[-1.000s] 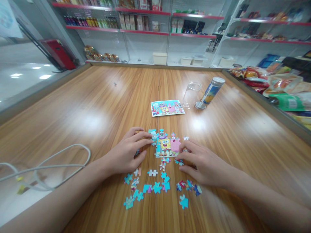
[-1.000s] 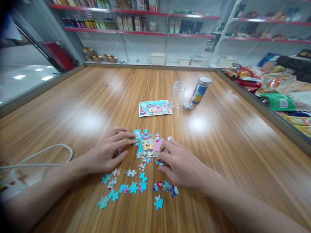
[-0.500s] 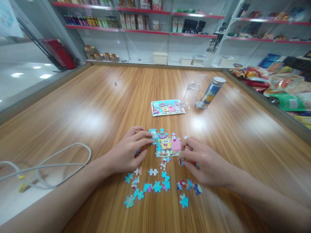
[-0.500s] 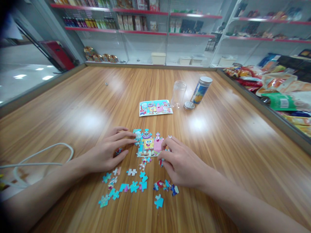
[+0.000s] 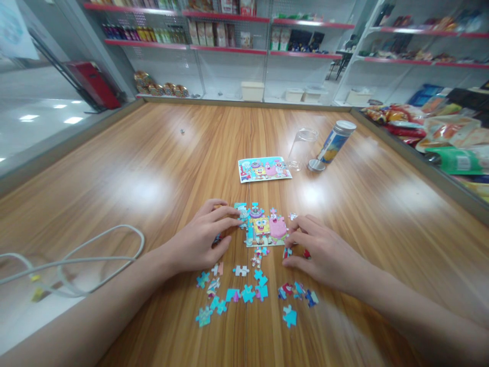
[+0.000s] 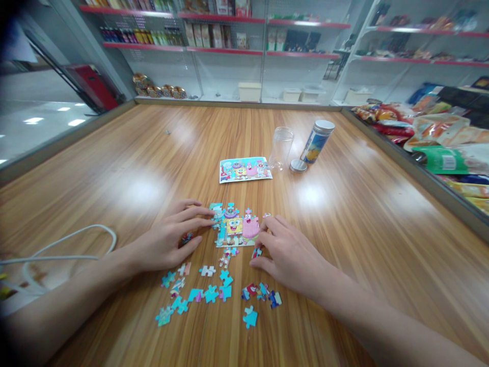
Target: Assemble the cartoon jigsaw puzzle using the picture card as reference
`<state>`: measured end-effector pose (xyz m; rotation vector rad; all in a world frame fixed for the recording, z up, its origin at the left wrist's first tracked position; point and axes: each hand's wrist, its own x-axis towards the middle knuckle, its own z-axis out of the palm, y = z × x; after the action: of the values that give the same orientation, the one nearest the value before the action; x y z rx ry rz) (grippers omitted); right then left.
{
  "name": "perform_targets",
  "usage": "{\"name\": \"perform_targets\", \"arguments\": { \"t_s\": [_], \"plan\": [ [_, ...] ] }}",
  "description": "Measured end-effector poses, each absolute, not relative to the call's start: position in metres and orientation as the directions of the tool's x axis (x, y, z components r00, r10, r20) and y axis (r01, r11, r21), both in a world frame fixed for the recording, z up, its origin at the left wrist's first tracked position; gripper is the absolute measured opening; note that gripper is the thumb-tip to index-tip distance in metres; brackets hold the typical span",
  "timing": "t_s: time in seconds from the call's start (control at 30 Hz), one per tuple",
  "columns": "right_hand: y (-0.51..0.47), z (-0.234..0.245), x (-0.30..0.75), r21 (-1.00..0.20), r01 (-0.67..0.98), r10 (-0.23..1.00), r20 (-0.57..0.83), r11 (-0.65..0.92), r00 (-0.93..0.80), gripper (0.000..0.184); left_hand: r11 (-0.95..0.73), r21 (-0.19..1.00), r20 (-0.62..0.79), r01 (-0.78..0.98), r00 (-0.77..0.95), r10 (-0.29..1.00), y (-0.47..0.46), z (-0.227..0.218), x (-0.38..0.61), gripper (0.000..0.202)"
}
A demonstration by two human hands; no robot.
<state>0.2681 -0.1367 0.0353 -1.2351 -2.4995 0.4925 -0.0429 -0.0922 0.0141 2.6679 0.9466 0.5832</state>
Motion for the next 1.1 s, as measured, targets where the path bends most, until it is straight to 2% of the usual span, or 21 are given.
{"name": "perform_targets", "arguments": {
  "t_s": [0.37,0.57,0.67,0.8,0.9,1.1],
  "plan": [
    [-0.1379,0.0357,0.2663,-0.449,0.682,0.783,0.069,0.577,-0.618,0.012,-0.758,0.365,0.283,0.54,0.712,0.643,-0.0923,0.0144,-0.0424,0.042],
    [-0.1369,0.0338,0.2631,-0.421,0.654,0.754,0.124,0.628,-0.645,0.01,-0.764,0.369,0.28,0.53,0.72,0.635,-0.0924,0.0149,-0.0422,0.045],
    [-0.1356,0.0323,0.264,-0.423,0.665,0.776,0.178,0.615,-0.605,0.017,-0.767,0.365,0.275,0.527,0.726,0.63,-0.0921,0.0144,-0.0425,0.045],
    [-0.1359,0.0344,0.2668,-0.424,0.665,0.78,0.2,0.615,-0.593,0.01,-0.77,0.363,0.279,0.524,0.727,0.627,-0.0921,0.0142,-0.0425,0.045],
    [-0.1381,0.0368,0.2663,-0.425,0.628,0.74,0.176,0.652,-0.649,0.019,-0.769,0.368,0.285,0.523,0.723,0.629,-0.092,0.0142,-0.0425,0.046],
    [-0.1409,0.0412,0.2623,-0.42,0.628,0.718,0.087,0.656,-0.691,0.025,-0.774,0.365,0.3,0.518,0.721,0.624,-0.0938,0.0145,-0.0409,0.044]
  ]
}}
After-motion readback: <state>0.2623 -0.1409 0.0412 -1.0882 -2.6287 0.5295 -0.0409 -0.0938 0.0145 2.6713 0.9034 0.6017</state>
